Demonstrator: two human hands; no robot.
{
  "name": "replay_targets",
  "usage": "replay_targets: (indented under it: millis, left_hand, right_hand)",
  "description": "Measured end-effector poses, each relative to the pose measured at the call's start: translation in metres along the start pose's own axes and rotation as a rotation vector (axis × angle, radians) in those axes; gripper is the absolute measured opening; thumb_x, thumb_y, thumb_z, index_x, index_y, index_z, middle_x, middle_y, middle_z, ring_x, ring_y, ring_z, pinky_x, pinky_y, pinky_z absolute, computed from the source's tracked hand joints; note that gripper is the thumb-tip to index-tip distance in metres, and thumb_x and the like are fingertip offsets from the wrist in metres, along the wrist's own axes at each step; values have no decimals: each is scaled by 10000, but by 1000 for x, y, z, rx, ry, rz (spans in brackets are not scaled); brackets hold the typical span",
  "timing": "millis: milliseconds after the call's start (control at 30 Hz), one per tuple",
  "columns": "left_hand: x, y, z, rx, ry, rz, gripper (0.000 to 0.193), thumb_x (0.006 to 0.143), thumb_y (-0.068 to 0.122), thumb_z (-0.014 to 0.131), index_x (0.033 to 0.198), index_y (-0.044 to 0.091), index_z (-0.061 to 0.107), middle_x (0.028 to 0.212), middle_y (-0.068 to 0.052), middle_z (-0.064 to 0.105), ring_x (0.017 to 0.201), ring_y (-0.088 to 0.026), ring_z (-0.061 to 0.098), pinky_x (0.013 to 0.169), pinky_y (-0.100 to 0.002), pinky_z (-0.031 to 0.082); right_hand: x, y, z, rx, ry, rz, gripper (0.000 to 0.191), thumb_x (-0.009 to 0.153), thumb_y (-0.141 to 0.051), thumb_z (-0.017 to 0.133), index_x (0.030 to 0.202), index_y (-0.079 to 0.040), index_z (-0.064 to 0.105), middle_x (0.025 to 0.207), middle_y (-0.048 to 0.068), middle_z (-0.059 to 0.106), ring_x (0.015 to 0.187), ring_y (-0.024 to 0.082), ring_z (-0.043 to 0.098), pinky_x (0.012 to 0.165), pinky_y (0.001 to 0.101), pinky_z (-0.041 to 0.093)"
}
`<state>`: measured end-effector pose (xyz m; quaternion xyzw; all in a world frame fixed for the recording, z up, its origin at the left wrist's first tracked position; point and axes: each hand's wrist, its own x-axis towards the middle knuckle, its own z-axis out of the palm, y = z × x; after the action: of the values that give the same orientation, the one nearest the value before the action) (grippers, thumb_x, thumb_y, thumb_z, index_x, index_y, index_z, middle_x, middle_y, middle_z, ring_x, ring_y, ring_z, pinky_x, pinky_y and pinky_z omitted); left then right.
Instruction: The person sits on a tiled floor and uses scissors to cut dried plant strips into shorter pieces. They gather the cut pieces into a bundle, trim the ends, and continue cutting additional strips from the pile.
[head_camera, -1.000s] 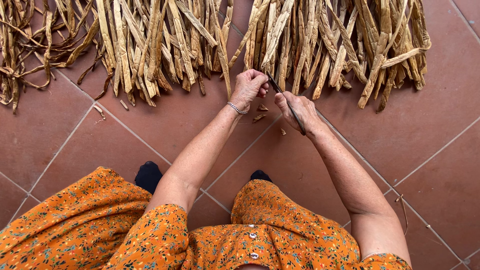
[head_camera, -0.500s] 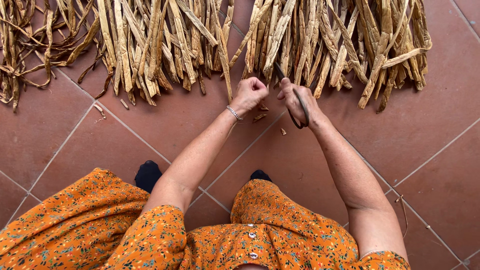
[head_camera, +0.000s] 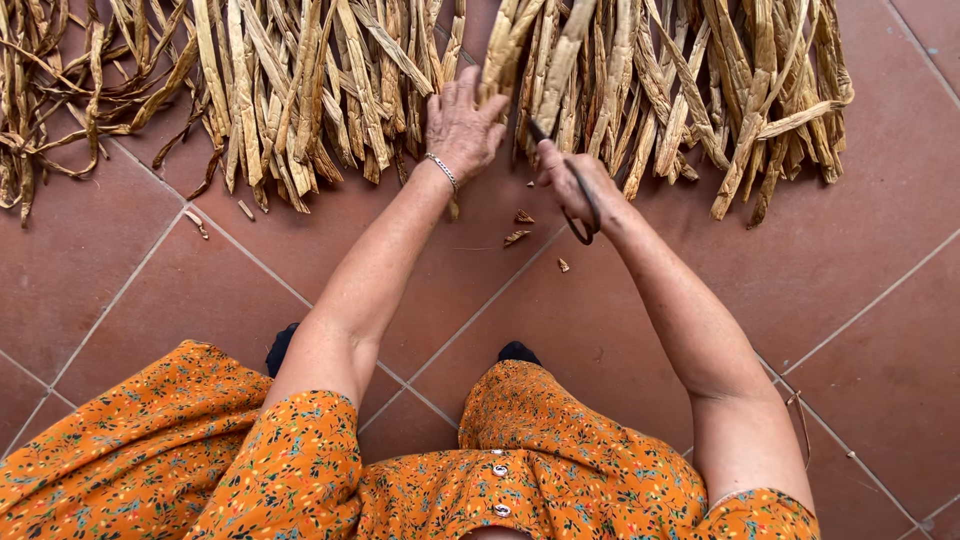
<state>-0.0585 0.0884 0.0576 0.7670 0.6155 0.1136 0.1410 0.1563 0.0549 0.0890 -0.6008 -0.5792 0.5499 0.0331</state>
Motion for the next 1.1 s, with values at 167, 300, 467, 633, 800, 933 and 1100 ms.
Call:
replay_targets:
  millis: [167,300,467,633,800,933,1100]
  left_hand:
    - [0,-26,0,-99,-107,-275,493,973,214,641,1447,128,536,1250,-118,512,1190,-286,483,993,-502,432]
    - [-11,-40,1,-257,54,-310,470,982,175,643,1441,105,568,1235,-89,535,1191,-245,522,1009,-475,436]
    - [-21,-16,-7,77,516,-26,223,720,200,712,937,172,675,1284,-201,566,1179,-326,516,906,-479,457]
    - [-11,25,7,-225,-108,-204,179,996,277,737,1016,109,678,1054,-110,697,1018,-236,623,877,-407,529]
    - [11,41,25,-630,-104,-399,190,865,215,766,933,63,674,800,-71,739,740,-150,720,718,-309,611]
    - [7,24,21,-917,-96,-568,94,866,94,699,918,31,744,773,-47,750,645,-117,703,596,-273,592]
    - [-13,7,12,-1533,-236,-754,148,896,70,666,1022,-6,680,780,-80,751,581,-108,698,522,-256,596]
  right_hand:
    - [-4,23,-19,226,169,118,851,966,-770,290,899,-36,714,593,-5,546,471,103,516,432,293,447]
    - [-12,41,-23,386,191,108,849,973,-782,323,924,-22,697,589,-4,508,471,96,478,429,265,405]
    - [-14,50,-24,361,264,113,860,965,-788,326,920,-12,693,570,5,512,468,100,492,438,260,417]
    - [-14,48,-15,343,222,116,854,943,-793,331,948,-18,690,571,0,517,461,101,503,426,269,421]
    - [-20,50,-10,318,185,121,843,955,-776,322,1005,-19,689,580,-3,531,475,84,528,431,260,434]
    - [-26,50,-7,323,85,51,833,963,-759,332,1055,-11,685,584,6,517,461,99,498,422,280,399]
    - [-30,44,5,166,-31,-39,859,952,-763,290,1123,-26,698,607,-11,541,494,101,529,470,292,448]
